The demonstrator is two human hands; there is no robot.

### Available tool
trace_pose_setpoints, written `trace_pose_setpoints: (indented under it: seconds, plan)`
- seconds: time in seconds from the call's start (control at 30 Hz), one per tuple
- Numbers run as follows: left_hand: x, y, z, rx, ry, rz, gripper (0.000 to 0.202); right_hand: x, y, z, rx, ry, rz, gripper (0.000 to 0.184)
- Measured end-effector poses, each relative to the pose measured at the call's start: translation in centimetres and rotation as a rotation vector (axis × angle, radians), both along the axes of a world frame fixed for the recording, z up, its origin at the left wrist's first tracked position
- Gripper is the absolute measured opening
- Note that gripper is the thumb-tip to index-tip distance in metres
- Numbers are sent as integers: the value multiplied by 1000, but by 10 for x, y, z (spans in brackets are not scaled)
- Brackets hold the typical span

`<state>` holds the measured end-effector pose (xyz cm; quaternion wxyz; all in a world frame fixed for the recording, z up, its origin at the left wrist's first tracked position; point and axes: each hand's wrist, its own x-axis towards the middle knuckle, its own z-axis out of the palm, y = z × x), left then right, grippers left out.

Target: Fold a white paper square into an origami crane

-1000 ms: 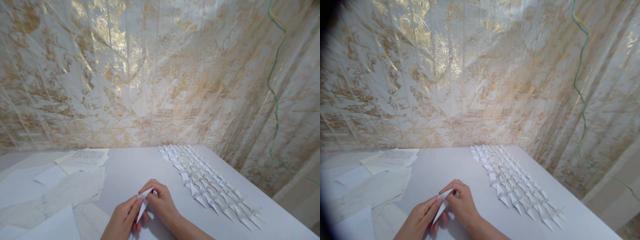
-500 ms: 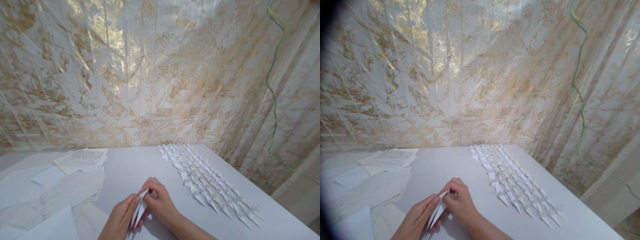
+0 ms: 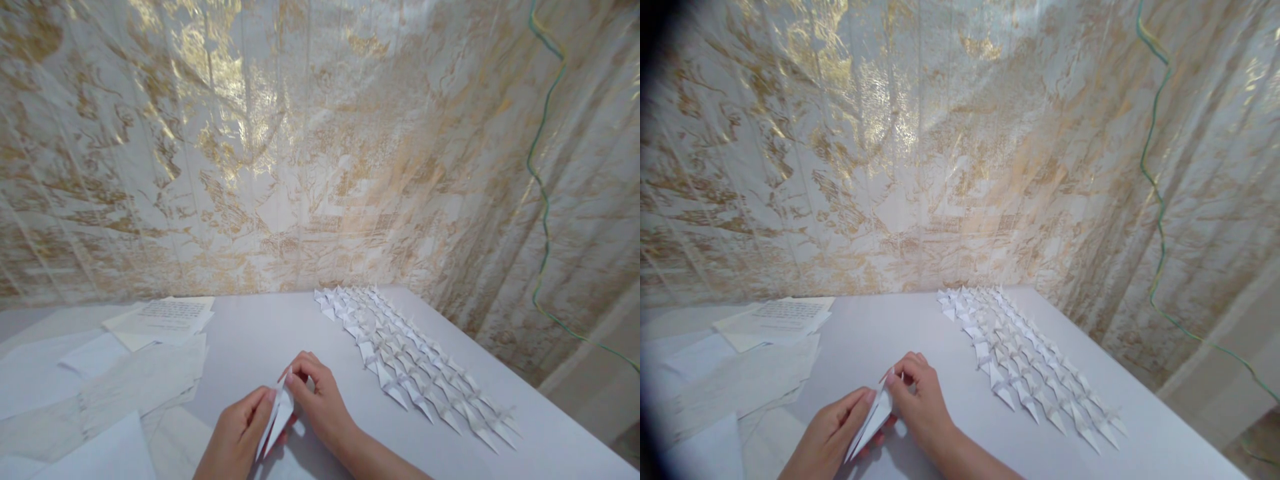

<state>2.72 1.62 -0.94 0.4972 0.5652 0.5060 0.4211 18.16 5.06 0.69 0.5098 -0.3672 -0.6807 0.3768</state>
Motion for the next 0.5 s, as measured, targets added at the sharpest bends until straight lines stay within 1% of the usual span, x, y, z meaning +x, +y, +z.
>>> trace_pose_setpoints:
  seconds: [0.07, 0.17, 0.23, 0.33, 0.43, 0.5]
  plan:
    - [0, 0, 3, -6, -12, -10, 60, -1, -1, -2, -46, 11, -44, 19]
    - [0, 0, 9, -23, -57, -41, 55, -2, -2, -2, -97, 19, -47, 16]
    - [0, 0, 13, -39, -77, -46, 53, -3, -3, -2, -140, 36, -25, 18]
    - [2, 1, 15, -60, -84, -38, 53, -3, -2, -2, -237, 98, 21, 27]
    - [3, 1, 14, -76, -109, -9, 53, -4, 0, -4, -310, 168, 55, 33]
    - [4, 1, 12, -85, -124, 13, 53, -4, 1, -5, -326, 190, 68, 36]
